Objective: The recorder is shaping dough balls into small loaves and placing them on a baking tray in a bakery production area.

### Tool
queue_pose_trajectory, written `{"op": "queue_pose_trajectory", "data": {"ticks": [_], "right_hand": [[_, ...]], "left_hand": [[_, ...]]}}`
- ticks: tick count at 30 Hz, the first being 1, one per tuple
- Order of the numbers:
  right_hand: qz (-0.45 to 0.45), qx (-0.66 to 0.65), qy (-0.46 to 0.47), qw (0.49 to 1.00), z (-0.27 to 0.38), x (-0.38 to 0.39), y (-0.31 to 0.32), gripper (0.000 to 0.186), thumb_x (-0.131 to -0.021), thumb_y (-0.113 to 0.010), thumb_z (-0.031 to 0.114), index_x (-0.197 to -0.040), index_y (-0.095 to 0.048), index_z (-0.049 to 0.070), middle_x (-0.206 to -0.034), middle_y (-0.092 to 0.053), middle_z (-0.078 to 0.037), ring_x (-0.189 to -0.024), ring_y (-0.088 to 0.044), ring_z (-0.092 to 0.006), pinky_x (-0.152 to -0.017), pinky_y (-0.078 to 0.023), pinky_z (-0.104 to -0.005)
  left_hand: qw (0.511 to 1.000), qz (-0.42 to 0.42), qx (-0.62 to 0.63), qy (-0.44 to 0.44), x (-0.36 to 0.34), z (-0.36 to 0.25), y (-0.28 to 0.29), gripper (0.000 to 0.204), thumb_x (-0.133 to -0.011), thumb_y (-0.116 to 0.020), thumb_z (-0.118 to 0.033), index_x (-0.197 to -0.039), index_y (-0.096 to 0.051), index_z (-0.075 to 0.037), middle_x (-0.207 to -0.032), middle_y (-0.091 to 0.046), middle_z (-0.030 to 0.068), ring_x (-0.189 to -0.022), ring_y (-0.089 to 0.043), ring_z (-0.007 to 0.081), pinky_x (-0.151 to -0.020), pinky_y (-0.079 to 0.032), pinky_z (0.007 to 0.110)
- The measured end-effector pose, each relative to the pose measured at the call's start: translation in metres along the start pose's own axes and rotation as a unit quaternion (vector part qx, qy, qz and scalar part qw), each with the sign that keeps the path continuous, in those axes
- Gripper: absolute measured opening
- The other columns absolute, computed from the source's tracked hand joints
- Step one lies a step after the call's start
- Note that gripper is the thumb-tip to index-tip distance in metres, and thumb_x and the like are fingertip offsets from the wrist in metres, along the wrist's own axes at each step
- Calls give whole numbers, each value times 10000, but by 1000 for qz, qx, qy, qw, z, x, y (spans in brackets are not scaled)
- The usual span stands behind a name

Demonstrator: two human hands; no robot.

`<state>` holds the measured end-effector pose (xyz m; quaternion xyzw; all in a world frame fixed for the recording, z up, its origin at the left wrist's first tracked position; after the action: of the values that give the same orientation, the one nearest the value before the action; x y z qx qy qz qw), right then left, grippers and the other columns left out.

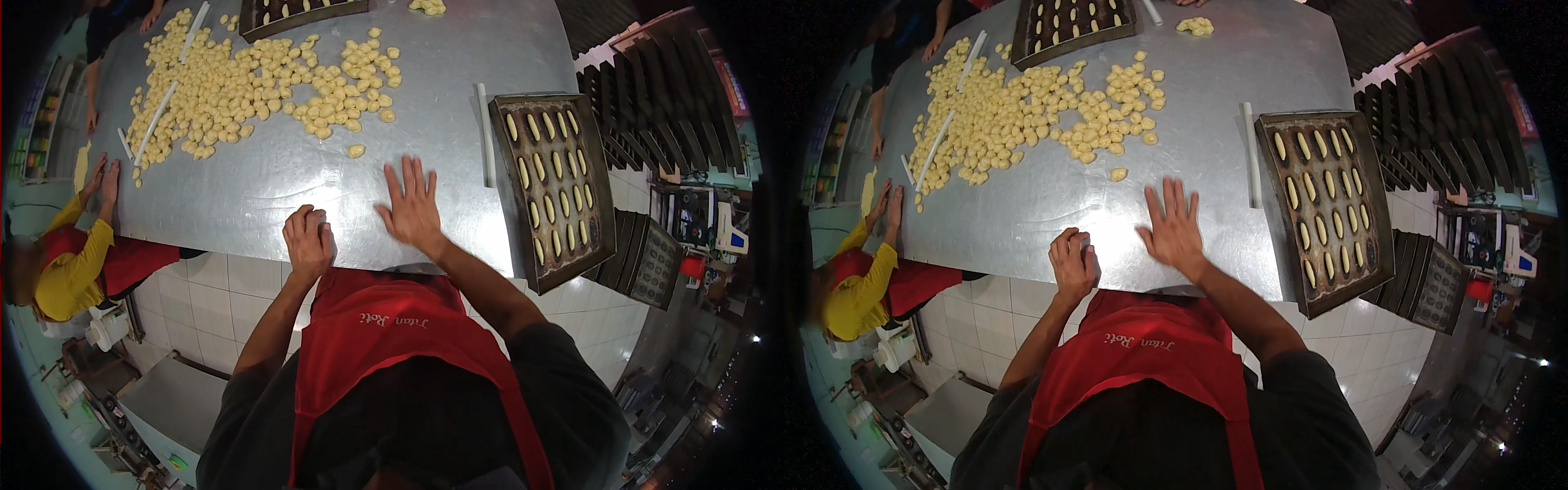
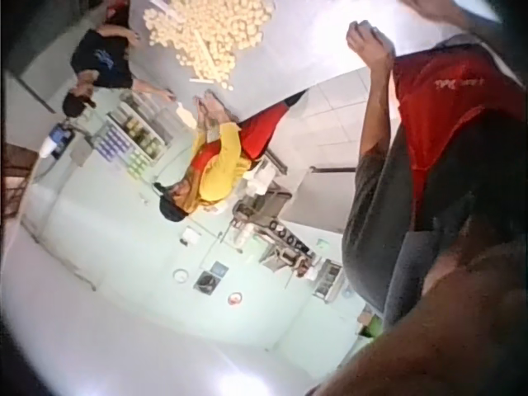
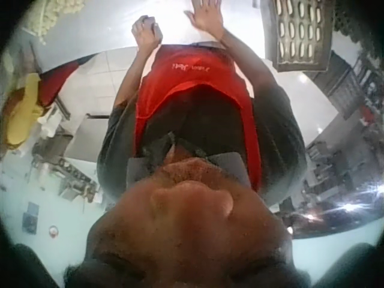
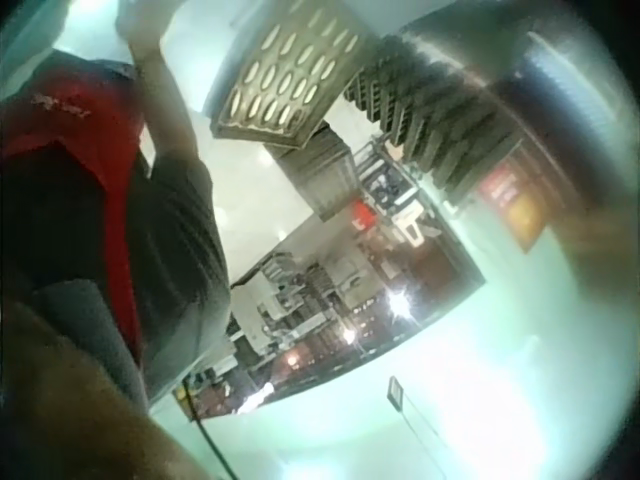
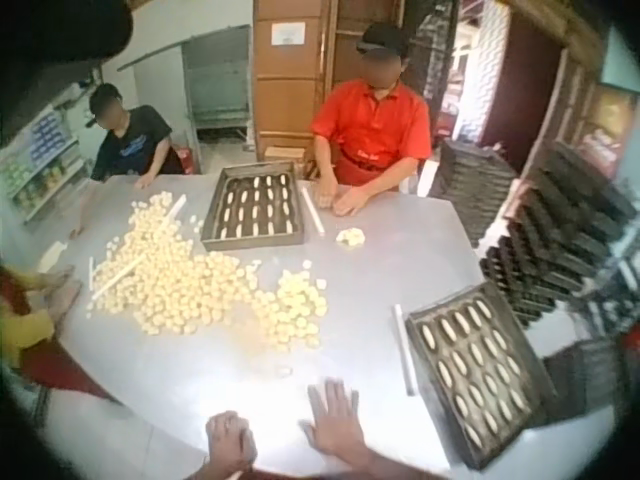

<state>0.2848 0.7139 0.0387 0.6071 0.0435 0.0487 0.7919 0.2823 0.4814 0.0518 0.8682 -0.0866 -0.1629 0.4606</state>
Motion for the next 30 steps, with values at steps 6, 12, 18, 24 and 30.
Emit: {"op": "queue_pose_trajectory", "data": {"ticks": [6, 12, 18, 24, 30], "right_hand": [[-55, -149, -16, 987, -3, -8, 6, 700, -981, -739, 268, -1545, -485, -59, -1542, -508, -245, -1411, -469, -428, -1195, -360, -549], [-78, -149, -10, 986, -41, 67, 33, 637, -812, -856, 129, -1407, -652, 27, -1400, -612, -182, -1278, -582, -394, -1062, -507, -476], [-209, -198, -117, 950, -97, 106, 80, 230, -879, -857, 75, -1100, -795, 88, -1069, -761, -98, -1069, -719, -325, -925, -597, -427], [-356, -261, -337, 832, -310, 251, 186, 324, -1045, -770, 119, -1342, -706, 4, -1128, -792, -102, -960, -723, -129, -855, -601, -322], [-452, -92, -409, 788, -458, 353, 236, 478, -1022, -780, 130, -1447, -595, 14, -1114, -742, -89, -916, -715, -181, -827, -613, -342]], "left_hand": [[1000, 7, -14, 2, 1, 7, -8, 345, -992, -647, -182, -1305, -676, -38, -1439, -568, 194, -1315, -504, 385, -1136, -343, 549], [1000, 13, -14, -10, -4, -1, -8, 346, -989, -644, -173, -1305, -674, -33, -1443, -564, 204, -1327, -503, 389, -1140, -335, 557], [998, -12, -52, -12, 0, -4, -11, 335, -969, -642, -146, -1286, -667, -38, -1427, -586, 218, -1330, -518, 414, -1130, -348, 570], [994, -46, -102, -6, 4, -21, -25, 339, -1003, -597, -163, -1310, -639, -25, -1457, -585, 232, -1329, -536, 435, -1130, -367, 570], [972, -148, -162, 81, 18, -30, -44, 363, -1073, -528, -222, -1363, -591, -13, -1577, -515, 262, -1418, -518, 482, -1142, -415, 602]]}}
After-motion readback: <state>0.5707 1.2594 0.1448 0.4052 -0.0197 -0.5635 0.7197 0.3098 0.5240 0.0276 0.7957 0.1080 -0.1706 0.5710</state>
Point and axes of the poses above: each hand's wrist, its own x-axis away from the middle knuckle, its own y-axis out of the back of the hand, z = x × y, the point moved 10 cm from there along -x, towards the middle knuckle
